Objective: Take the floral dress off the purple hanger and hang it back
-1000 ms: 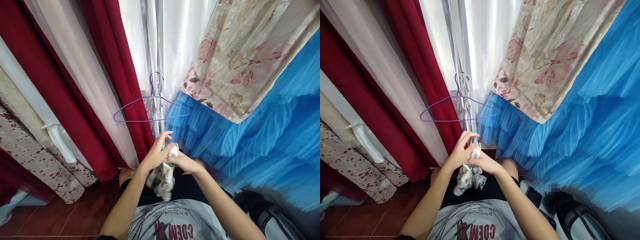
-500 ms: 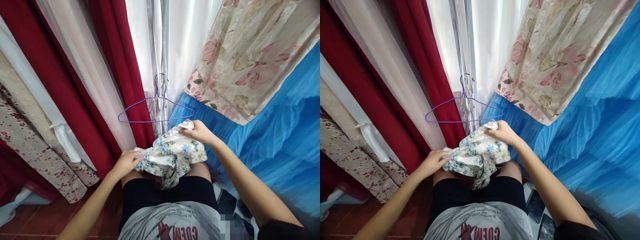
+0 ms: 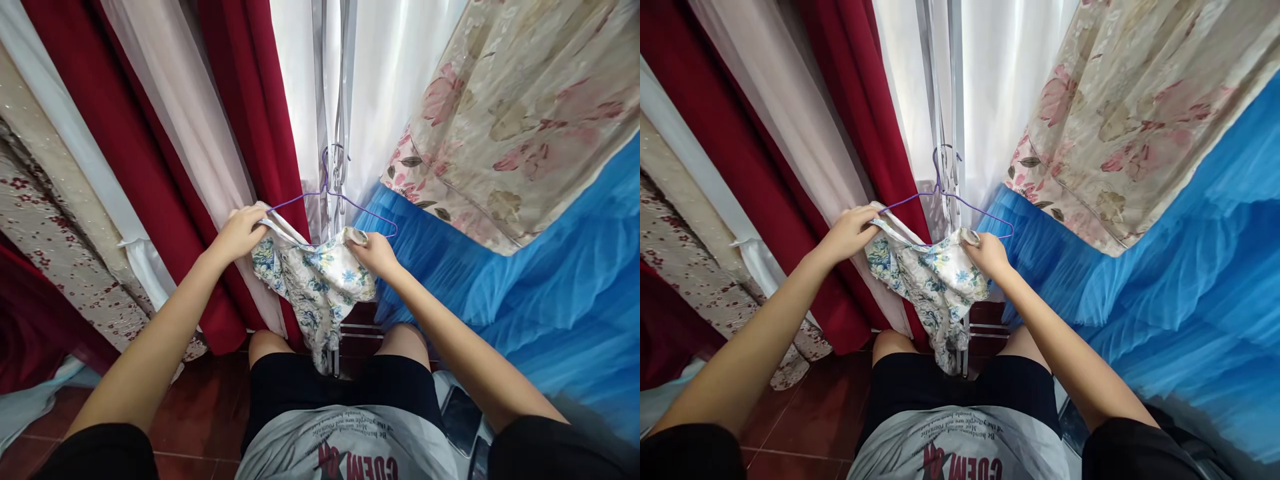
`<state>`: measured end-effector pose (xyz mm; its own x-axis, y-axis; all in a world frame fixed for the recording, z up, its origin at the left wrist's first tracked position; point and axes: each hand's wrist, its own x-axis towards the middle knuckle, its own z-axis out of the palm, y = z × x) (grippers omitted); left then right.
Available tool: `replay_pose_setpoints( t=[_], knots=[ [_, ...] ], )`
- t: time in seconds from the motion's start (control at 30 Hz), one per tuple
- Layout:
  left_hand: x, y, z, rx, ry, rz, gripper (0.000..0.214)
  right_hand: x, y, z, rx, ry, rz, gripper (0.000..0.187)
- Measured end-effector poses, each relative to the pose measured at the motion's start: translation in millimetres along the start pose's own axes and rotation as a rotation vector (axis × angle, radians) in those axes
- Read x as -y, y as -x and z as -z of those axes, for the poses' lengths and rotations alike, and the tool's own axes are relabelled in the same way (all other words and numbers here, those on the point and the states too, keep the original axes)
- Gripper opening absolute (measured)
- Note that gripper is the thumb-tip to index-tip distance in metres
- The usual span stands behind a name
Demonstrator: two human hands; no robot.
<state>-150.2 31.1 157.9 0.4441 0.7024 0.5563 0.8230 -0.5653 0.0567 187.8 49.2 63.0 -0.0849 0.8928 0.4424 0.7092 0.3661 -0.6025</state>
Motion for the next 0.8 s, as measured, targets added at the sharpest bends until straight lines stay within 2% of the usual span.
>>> replay_pose_setpoints(
  t=[0.07,0.13,0.17,0.2,0.3,0.37,0.4,0.53,0.63,0.7,0.8],
  knots=[
    [-14.7,-11.3,-3.0,-0.052,0.045,-0.006,0.019,-4.4,4.2,1.5,0.018,-0.056,0.026,0.036],
    [-24.2,-18.7,-4.4,-0.094,0.085,0.004,0.021,-12.0,7.7,6.5,0.004,-0.118,0.049,0.029],
    [-26.8,-20.6,-4.1,-0.105,0.104,0.005,0.021,-17.1,8.3,10.1,-0.042,-0.151,0.053,0.024],
    [-28.4,-21.4,-3.2,-0.108,0.121,0.003,0.022,-23.1,7.7,14.1,-0.111,-0.185,0.048,0.027],
    [-31.7,-19.3,1.2,-0.078,0.138,-0.017,0.026,-43.1,-3.8,26.6,-0.327,-0.253,-0.006,0.069],
    [-36.0,-16.8,4.3,-0.049,0.105,-0.022,0.029,-53.3,-18.1,34.1,-0.341,-0.264,-0.075,0.074],
    [-39.0,-15.8,5.7,-0.034,0.084,-0.02,0.03,-56.2,-25.6,38.0,-0.307,-0.261,-0.104,0.068],
    [-49.6,-12.9,10.9,-0.03,-0.006,0.028,0.029,-51.7,-42.1,61.6,-0.165,-0.172,-0.138,0.018],
    [-48.1,-12.2,13.6,-0.093,-0.033,0.051,0.024,-40.8,-34.0,90.9,-0.063,-0.187,-0.11,0.015],
    [-42.0,-13.0,13.1,-0.132,0.003,0.061,0.02,-35.2,-25.1,112.0,0.097,-0.344,-0.118,0.019],
    [-29.7,-17.6,7.6,-0.176,0.147,0.096,0.018,-31.5,-17.8,134.5,0.32,-0.588,-0.226,0.025]
  ],
)
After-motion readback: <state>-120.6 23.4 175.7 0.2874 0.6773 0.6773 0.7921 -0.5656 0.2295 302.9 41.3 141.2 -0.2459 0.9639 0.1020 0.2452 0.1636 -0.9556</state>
